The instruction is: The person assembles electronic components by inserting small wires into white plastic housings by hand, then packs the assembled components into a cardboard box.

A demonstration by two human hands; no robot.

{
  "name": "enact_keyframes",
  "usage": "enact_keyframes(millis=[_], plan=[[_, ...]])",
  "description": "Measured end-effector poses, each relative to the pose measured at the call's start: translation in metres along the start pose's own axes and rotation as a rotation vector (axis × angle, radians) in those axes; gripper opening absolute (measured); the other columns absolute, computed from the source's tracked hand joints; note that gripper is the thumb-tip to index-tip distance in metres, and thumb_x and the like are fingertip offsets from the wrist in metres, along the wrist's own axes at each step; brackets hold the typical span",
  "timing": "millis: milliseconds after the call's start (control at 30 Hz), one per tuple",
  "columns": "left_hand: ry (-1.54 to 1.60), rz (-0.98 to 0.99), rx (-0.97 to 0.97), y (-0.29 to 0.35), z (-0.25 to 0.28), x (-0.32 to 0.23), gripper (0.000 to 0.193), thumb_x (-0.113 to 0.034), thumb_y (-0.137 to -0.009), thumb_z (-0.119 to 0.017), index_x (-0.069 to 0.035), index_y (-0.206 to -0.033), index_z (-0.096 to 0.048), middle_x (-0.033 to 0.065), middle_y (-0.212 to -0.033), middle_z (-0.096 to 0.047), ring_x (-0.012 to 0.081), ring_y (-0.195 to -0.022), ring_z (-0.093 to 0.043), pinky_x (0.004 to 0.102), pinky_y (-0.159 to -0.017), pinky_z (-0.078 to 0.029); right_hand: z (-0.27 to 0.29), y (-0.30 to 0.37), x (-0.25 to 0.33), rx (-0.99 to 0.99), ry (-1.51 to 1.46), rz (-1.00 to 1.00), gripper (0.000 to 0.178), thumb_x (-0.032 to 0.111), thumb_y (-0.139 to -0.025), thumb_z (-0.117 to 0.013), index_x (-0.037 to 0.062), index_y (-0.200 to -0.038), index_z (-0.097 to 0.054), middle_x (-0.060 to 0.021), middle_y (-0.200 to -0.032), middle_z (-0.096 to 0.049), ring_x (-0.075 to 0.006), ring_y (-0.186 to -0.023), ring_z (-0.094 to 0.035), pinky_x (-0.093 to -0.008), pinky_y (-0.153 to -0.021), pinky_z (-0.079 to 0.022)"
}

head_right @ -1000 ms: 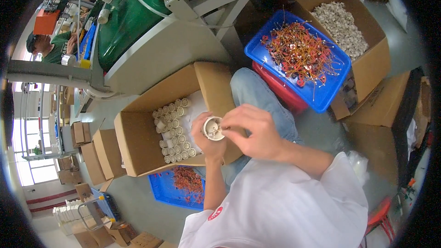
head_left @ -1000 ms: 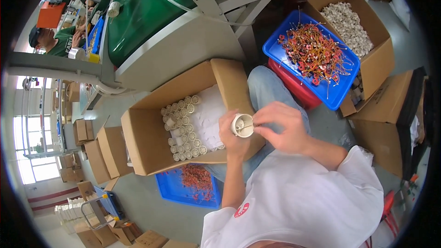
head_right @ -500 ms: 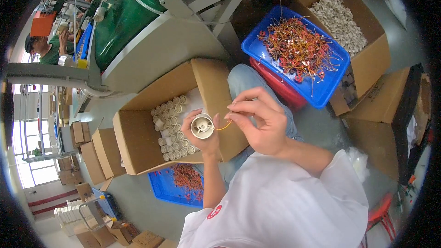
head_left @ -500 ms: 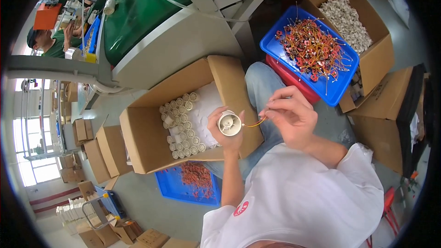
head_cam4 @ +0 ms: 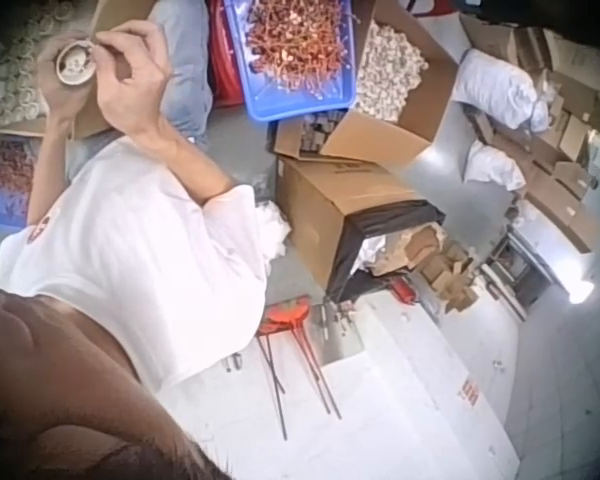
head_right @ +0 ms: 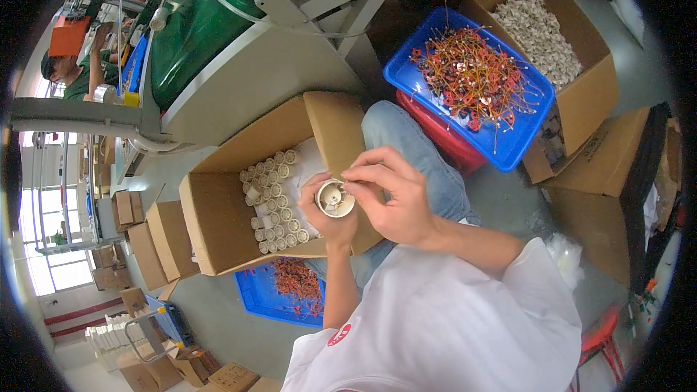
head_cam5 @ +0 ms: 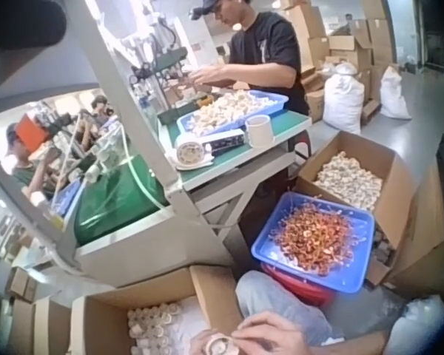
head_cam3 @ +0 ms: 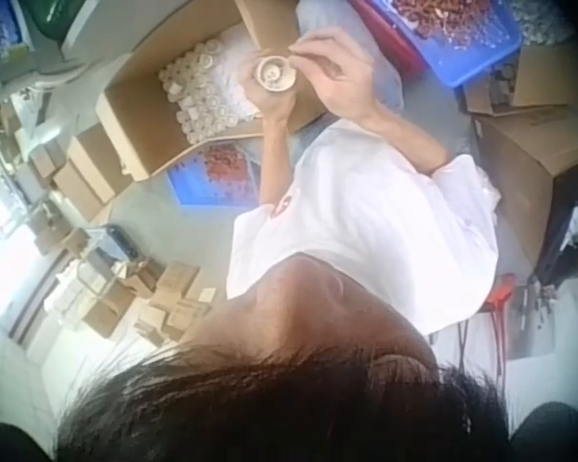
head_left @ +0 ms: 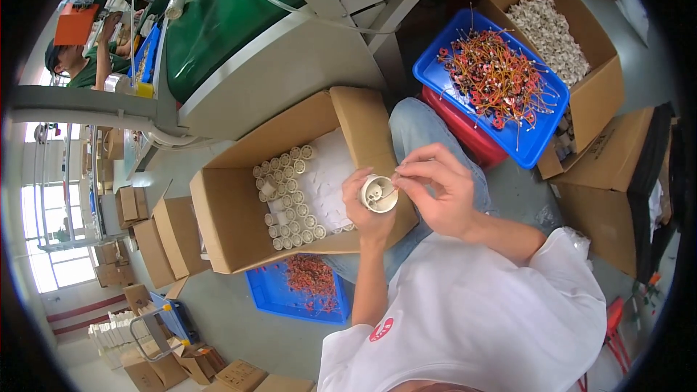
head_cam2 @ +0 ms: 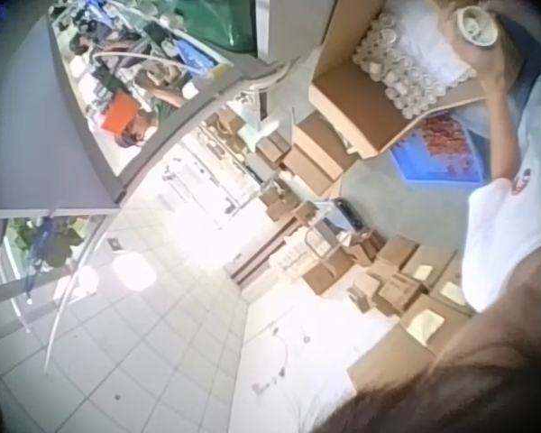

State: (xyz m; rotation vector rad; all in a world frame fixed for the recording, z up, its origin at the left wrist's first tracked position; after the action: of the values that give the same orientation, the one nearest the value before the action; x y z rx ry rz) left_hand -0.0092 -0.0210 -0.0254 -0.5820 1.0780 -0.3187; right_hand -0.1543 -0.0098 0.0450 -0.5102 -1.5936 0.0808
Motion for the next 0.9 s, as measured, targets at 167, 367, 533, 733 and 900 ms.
enact_keyframes(millis=[167, 367, 533, 733, 900], plan=[[-0.016, -0.019, -0.007, -0.004, -0.001, -0.006, 0.061, -0.001, -0.069, -0.085, -0.005, -0.117, -0.047, 0.0204, -0.109, -0.062, 0.0313, -0.097, -0.063, 0.0378, -0.082, -0.053, 0.001, -0.001, 0.003, 0.075, 0.204, 0.155, 0.023, -0.013, -0.077, -0.07, -0.003, -0.098, -0.069, -0.0129, -0.102, -0.062, -0.0224, -0.086, -0.069, -0.0285, -0.07, -0.058], [-0.202, -0.025, 0.103, -0.017, 0.002, -0.015, 0.051, -0.006, -0.068, -0.081, -0.003, -0.112, -0.057, 0.0164, -0.104, -0.066, 0.0314, -0.095, -0.063, 0.0404, -0.081, -0.049, 0.003, -0.007, 0.005, 0.226, 0.33, 0.281, 0.024, -0.008, -0.068, -0.074, -0.0009, -0.091, -0.071, -0.0136, -0.106, -0.065, -0.0321, -0.089, -0.066, -0.0383, -0.079, -0.054], [-0.315, -0.109, 0.202, -0.028, 0.006, -0.022, 0.048, -0.01, -0.066, -0.077, -0.003, -0.11, -0.06, 0.0126, -0.104, -0.066, 0.0309, -0.093, -0.062, 0.0417, -0.081, -0.043, 0.004, -0.016, 0.008, 0.306, 0.436, 0.228, 0.024, -0.004, -0.066, -0.074, 0.0022, -0.089, -0.072, -0.0112, -0.109, -0.064, -0.032, -0.103, -0.061, -0.0418, -0.089, -0.049], [-0.239, -0.076, 0.261, -0.03, 0.005, -0.033, 0.046, -0.004, -0.067, -0.078, -0.003, -0.109, -0.06, 0.0117, -0.104, -0.066, 0.0315, -0.09, -0.064, 0.0403, -0.078, -0.048, 0.004, -0.027, 0.005, 0.466, 0.415, 0.094, 0.022, -0.001, -0.068, -0.073, 0.0042, -0.089, -0.072, -0.0099, -0.107, -0.064, -0.0311, -0.102, -0.059, -0.0405, -0.087, -0.049], [-0.031, 0.14, 0.222, -0.028, 0.009, -0.035, 0.045, 0.004, -0.065, -0.078, -0.003, -0.106, -0.061, 0.0104, -0.099, -0.065, 0.0211, -0.084, -0.064, 0.0313, -0.073, -0.052, 0.005, -0.026, 0.007, 0.528, 0.411, -0.011, 0.019, 0.005, -0.072, -0.074, 0.0052, -0.092, -0.074, -0.0109, -0.108, -0.065, -0.0302, -0.101, -0.06, -0.0397, -0.087, -0.049]])
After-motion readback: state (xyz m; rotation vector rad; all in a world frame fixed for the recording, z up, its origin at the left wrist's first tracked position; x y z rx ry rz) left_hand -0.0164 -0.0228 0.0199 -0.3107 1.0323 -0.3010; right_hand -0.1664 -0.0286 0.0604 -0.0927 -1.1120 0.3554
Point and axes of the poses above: each hand's wrist, its own y-axis away from the middle knuckle, its own z-axis out of the back of the hand, x = y × z, the point moved 1 cm from there along -y, towards the middle knuckle
